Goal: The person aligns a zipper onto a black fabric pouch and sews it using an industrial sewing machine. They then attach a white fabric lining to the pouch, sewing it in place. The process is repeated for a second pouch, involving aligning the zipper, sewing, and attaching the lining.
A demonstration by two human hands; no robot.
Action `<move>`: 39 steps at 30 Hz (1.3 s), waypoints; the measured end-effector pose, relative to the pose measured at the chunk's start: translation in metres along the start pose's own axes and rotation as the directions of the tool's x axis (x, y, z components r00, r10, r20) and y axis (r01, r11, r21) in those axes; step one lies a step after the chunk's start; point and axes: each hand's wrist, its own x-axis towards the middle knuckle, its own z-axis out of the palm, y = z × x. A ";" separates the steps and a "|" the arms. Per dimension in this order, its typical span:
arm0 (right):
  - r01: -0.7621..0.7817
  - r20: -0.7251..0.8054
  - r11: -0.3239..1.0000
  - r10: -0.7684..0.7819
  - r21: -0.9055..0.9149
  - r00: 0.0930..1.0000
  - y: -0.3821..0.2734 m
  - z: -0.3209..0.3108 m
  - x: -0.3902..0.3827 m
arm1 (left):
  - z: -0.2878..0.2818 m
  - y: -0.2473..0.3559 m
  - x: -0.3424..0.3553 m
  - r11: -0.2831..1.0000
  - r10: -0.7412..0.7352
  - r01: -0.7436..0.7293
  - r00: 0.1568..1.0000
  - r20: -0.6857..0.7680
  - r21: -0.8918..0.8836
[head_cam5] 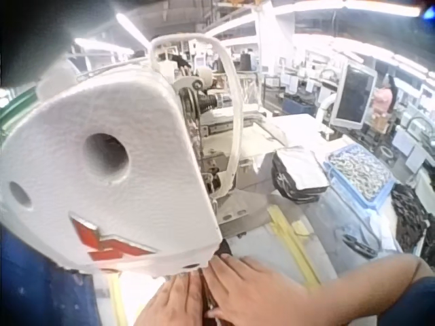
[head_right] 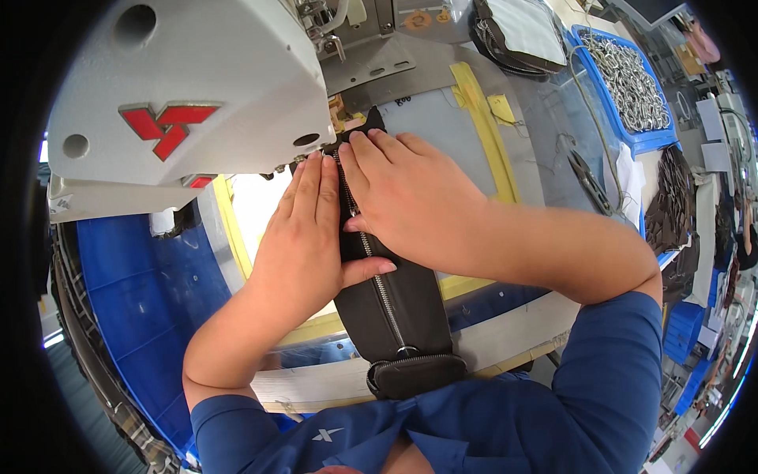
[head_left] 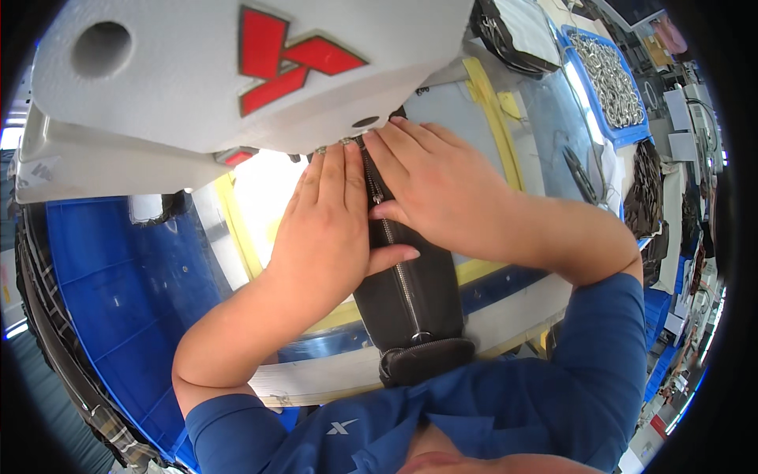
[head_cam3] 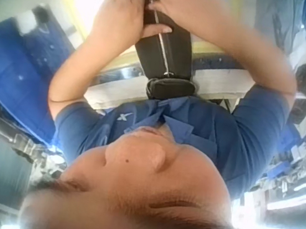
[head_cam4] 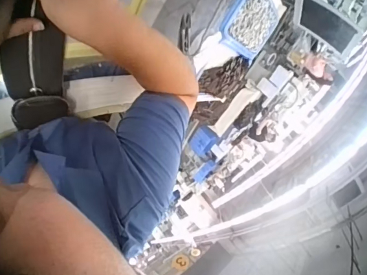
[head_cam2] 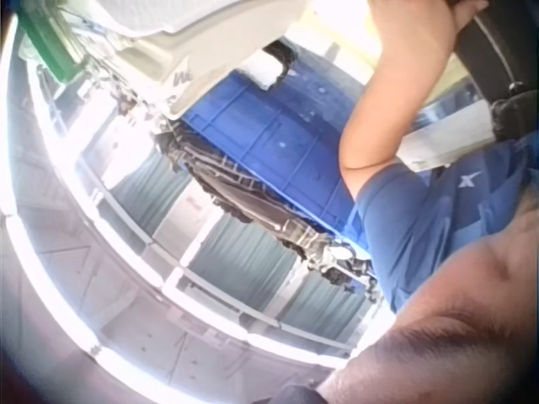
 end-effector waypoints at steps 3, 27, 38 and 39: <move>0.006 -0.012 1.000 -0.006 0.018 1.000 0.002 0.000 0.001 | -0.005 -0.001 0.002 1.000 -0.003 0.003 1.000 -0.021 -0.017; 0.034 0.072 0.981 -0.049 0.192 0.996 0.027 -0.021 0.009 | -0.012 -0.003 0.007 0.999 -0.025 0.025 1.000 0.010 -0.035; -0.504 -0.186 0.863 0.490 -0.034 0.851 0.127 -0.062 -0.004 | -0.015 0.001 0.007 0.999 -0.046 0.045 0.997 0.067 0.010; -0.533 -0.141 0.843 0.520 -0.074 0.842 0.139 -0.061 -0.009 | -0.014 0.000 0.007 0.999 -0.042 0.041 0.997 0.060 0.021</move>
